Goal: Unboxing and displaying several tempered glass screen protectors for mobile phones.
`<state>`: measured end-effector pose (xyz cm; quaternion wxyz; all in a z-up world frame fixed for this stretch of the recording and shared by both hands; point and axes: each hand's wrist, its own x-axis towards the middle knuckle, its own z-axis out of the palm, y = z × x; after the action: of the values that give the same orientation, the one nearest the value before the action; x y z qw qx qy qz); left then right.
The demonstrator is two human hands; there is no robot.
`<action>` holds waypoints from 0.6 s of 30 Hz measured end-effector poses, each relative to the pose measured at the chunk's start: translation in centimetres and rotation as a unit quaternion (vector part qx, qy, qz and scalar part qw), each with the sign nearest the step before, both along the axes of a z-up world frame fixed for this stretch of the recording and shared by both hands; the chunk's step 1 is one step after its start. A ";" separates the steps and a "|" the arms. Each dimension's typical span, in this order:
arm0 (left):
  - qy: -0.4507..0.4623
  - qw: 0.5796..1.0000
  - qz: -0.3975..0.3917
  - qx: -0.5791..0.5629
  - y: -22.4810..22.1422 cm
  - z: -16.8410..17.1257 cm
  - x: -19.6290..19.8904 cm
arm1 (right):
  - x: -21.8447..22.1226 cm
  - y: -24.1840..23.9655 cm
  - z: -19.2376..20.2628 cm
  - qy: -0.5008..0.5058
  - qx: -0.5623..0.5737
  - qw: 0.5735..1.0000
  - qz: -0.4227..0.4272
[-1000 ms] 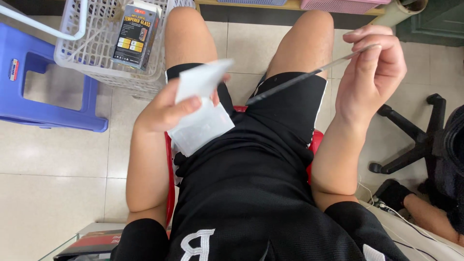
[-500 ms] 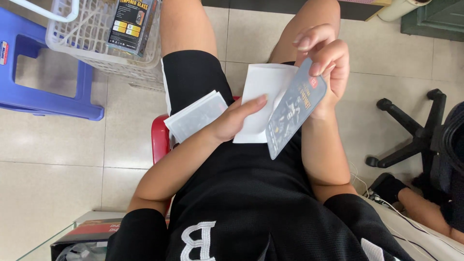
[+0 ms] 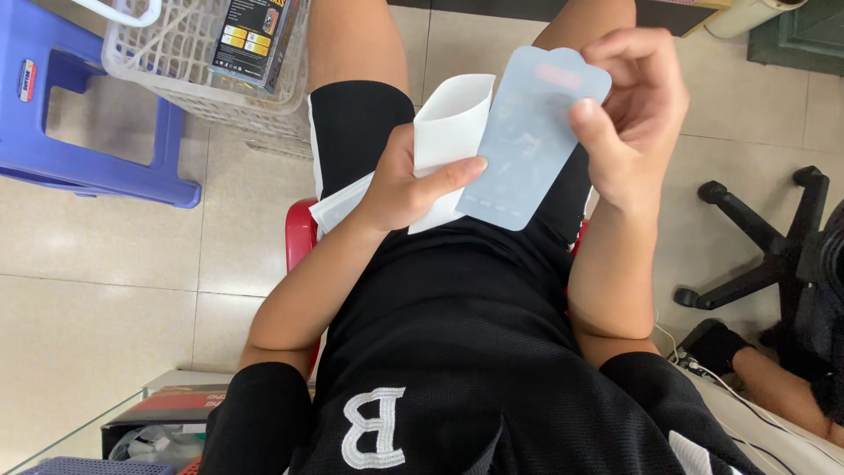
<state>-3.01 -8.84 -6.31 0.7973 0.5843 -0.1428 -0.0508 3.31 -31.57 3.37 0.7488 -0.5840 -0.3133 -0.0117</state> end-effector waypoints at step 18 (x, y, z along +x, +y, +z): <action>0.086 0.943 -0.224 -0.232 -2.4 -0.1 0.0 | -0.9 0.9 -2.4 -0.038 -0.109 0.991 -0.062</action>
<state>-2.98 -11.20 -6.43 0.8883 0.3292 -0.2085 -0.2431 2.40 -30.65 0.95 0.6657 -0.6799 -0.3041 -0.0463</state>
